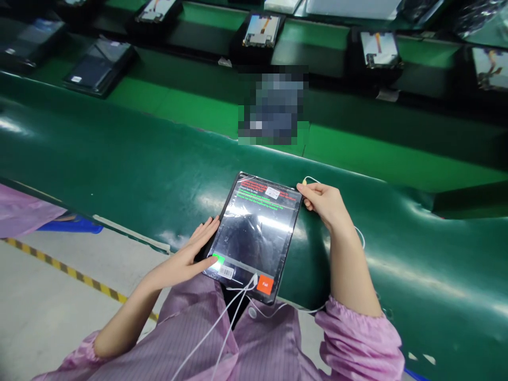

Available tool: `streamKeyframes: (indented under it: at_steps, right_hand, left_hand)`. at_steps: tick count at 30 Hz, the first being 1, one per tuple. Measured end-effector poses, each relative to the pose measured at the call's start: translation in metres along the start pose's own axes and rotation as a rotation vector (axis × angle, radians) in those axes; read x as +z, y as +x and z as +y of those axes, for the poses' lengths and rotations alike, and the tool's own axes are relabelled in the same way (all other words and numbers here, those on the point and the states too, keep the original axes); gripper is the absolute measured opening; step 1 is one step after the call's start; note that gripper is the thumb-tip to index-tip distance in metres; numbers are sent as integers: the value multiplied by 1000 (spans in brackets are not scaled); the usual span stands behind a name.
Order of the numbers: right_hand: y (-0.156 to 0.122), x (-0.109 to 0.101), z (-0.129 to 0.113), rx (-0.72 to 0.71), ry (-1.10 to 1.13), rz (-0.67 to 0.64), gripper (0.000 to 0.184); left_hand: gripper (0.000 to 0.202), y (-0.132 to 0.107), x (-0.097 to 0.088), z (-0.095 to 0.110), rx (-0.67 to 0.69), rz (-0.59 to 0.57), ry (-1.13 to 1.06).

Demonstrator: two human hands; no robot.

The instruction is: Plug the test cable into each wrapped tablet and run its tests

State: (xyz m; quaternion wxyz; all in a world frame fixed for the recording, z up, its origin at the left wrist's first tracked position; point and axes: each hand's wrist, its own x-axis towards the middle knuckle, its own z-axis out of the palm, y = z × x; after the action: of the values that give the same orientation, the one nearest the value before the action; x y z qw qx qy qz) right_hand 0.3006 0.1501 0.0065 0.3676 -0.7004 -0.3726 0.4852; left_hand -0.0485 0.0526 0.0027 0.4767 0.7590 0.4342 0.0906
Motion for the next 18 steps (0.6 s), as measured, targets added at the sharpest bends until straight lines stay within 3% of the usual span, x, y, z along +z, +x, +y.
streamKeyframes:
  at_steps: [2,4,7,9,15,18]
  right_hand:
    - [3,-3,-2,-3,-23,-17,69]
    - [7,-6,-5,-12,-58,-41,63]
    - [13,-9,-9,8,-78,-97,46]
    - [14,-9,-12,65,-31,-118,34]
    - [-1,-3,-14,96,56,-82,12]
    - [-1,3,-15,96,48,-55,12]
  left_hand:
    - [84,-3,5,2,24,50,40]
    - [108,-5,11,5,51,104,87]
    - [144,-5,21,8,54,125,167]
    - [155,-2,29,6,31,127,215]
    - [144,0,44,-13,65,159,290]
    - [136,-3,46,-19,105,167,292]
